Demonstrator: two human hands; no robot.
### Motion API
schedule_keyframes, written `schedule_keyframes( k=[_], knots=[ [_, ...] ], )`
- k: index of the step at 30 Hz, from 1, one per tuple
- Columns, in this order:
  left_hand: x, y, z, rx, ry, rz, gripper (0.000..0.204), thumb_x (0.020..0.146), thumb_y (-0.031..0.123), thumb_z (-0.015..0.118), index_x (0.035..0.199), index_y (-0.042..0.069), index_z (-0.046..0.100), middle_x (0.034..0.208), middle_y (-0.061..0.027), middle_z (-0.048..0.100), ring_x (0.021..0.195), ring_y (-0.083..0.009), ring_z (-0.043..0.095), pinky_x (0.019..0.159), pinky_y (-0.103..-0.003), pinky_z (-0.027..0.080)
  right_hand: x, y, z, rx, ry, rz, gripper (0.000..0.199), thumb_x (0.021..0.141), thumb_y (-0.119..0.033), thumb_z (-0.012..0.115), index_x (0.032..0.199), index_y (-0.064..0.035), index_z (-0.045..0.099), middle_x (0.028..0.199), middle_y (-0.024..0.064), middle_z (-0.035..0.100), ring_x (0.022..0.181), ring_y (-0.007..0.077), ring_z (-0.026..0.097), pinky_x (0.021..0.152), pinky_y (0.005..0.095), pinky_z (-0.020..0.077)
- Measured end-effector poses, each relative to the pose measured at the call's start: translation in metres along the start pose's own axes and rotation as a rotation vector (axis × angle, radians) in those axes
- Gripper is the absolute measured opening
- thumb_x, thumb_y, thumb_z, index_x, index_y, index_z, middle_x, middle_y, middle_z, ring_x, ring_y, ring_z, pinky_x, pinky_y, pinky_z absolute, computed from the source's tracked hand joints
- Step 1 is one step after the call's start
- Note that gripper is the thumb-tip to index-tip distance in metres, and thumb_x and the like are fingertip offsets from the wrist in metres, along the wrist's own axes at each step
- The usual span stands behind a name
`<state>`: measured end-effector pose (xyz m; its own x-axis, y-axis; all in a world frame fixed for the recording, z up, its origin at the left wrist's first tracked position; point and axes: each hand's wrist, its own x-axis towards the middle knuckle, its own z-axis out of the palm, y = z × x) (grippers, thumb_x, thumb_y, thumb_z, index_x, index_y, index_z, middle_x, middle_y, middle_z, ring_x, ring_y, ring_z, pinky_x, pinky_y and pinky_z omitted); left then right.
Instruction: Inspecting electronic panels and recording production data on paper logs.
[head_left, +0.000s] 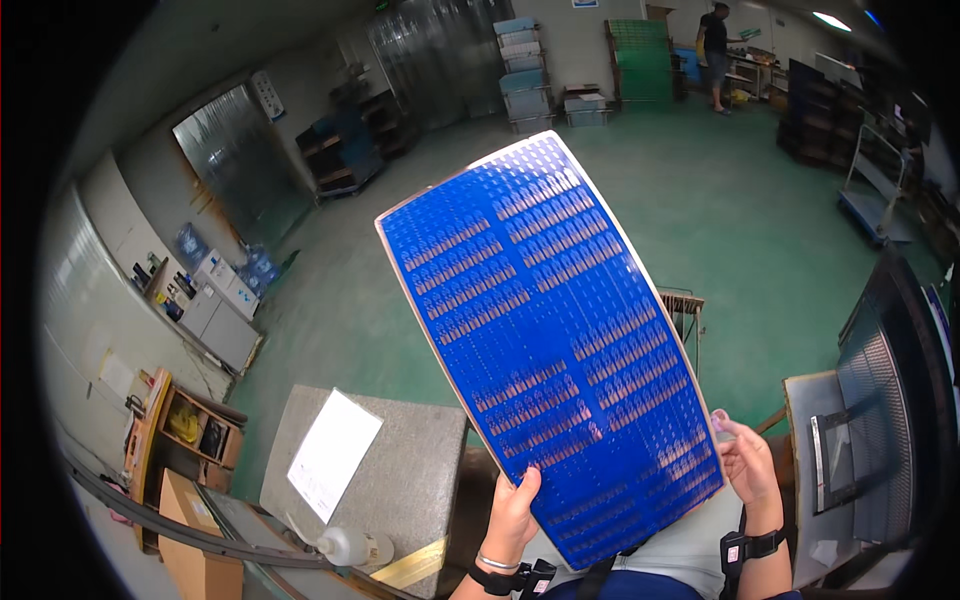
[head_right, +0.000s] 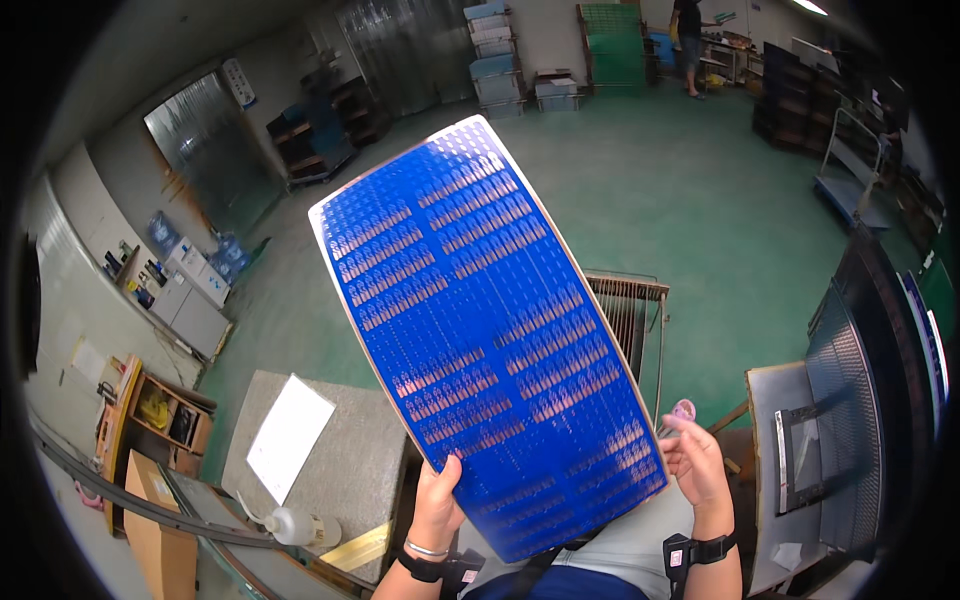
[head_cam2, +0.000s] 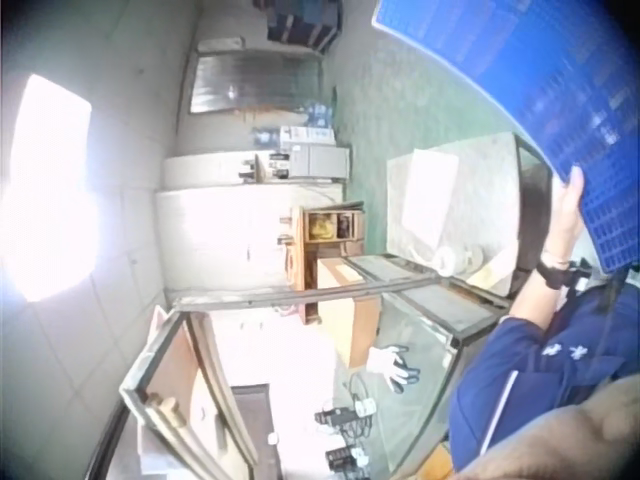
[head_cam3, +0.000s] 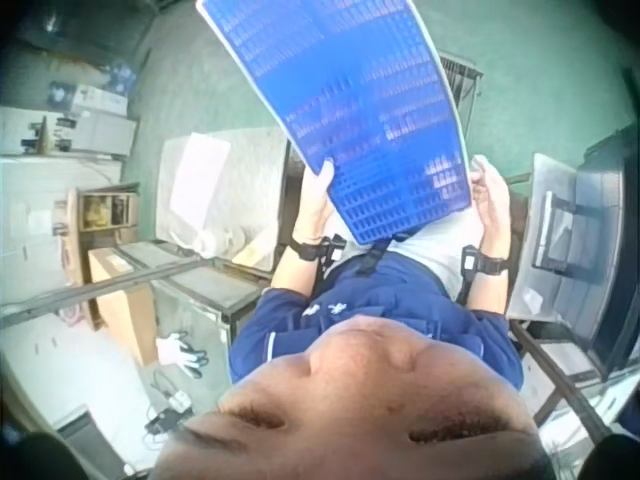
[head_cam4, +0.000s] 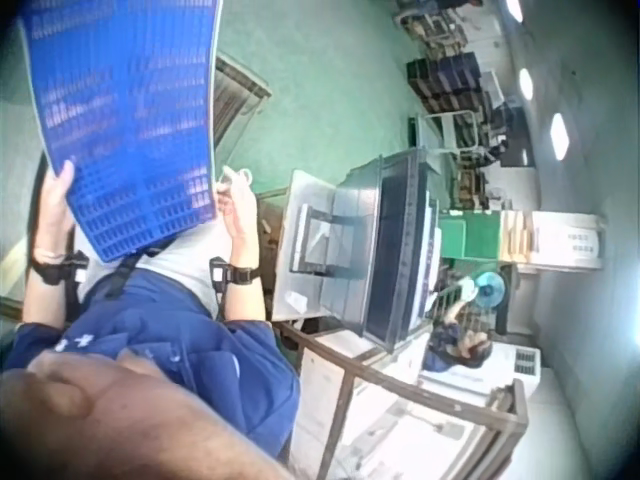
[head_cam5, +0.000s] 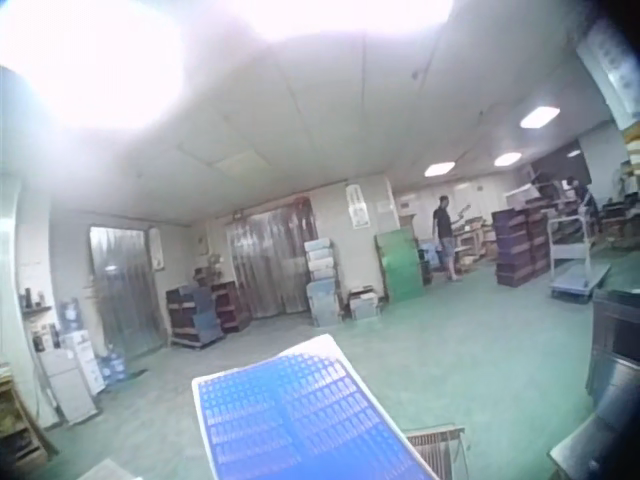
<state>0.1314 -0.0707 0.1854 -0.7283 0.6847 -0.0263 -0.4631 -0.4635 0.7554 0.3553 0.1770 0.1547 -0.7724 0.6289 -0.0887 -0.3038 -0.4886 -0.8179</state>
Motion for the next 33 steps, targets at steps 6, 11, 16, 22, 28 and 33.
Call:
schedule_keyframes(
  k=[6,11,16,22,28,33],
  knots=[
    [0.000,-0.006,-0.006,0.087,-0.030,-0.069,0.044,0.087,0.020,0.061,0.123,0.000,0.045,0.116,-0.0111,0.056,0.102,-0.0208,0.057,0.088,-0.035,0.047,-0.004,0.013,0.012,-0.286,-0.185,0.045,0.037,0.093,-0.024,0.051,0.121,0.0006,0.052,0.105,0.0041,0.061,0.093,0.0109,0.057,0.082,0.0262,0.0457],
    [0.002,-0.003,0.000,0.116,-0.071,-0.097,0.039,0.089,0.021,0.060,0.121,0.001,0.048,0.115,-0.0085,0.057,0.103,-0.0178,0.054,0.089,-0.033,0.044,-0.015,0.033,0.018,-0.225,-0.044,0.024,0.037,0.094,-0.026,0.050,0.121,0.0001,0.052,0.106,0.0041,0.060,0.093,0.0106,0.056,0.083,0.0265,0.0444],
    [0.011,-0.002,0.017,0.072,-0.008,-0.024,0.040,0.092,0.023,0.053,0.124,0.001,0.044,0.118,-0.0099,0.055,0.104,-0.0194,0.056,0.089,-0.033,0.045,-0.013,0.024,0.020,-0.261,0.009,-0.029,0.035,0.094,-0.029,0.050,0.113,-0.0005,0.055,0.099,0.0017,0.062,0.086,0.0076,0.057,0.077,0.0230,0.0452],
    [-0.009,-0.016,-0.005,0.086,-0.087,-0.166,0.040,0.093,0.028,0.051,0.122,0.001,0.047,0.116,-0.0084,0.057,0.105,-0.0177,0.055,0.092,-0.032,0.043,0.001,0.009,0.031,-0.170,0.055,-0.105,0.033,0.095,-0.027,0.048,0.113,-0.0005,0.054,0.102,0.0040,0.062,0.089,0.0102,0.059,0.079,0.0249,0.0464],
    [-0.017,-0.029,-0.005,0.469,-0.002,-0.078,0.033,0.095,0.025,0.050,0.116,0.000,0.054,0.106,-0.0033,0.060,0.096,-0.0096,0.052,0.087,-0.027,0.041,0.008,0.006,0.036,-0.148,0.074,-0.113,0.030,0.097,-0.024,0.044,0.113,-0.0006,0.053,0.103,0.0048,0.061,0.090,0.0104,0.059,0.079,0.0256,0.0471],
    [-0.009,-0.024,-0.003,0.529,0.011,-0.080,0.035,0.092,0.029,0.054,0.109,-0.001,0.055,0.100,-0.0051,0.063,0.085,-0.0099,0.058,0.078,-0.025,0.047,0.005,0.004,0.038,-0.133,0.064,-0.045,0.033,0.097,-0.026,0.044,0.117,-0.0012,0.051,0.106,0.0055,0.060,0.092,0.0110,0.058,0.081,0.0263,0.0469]
  ],
)
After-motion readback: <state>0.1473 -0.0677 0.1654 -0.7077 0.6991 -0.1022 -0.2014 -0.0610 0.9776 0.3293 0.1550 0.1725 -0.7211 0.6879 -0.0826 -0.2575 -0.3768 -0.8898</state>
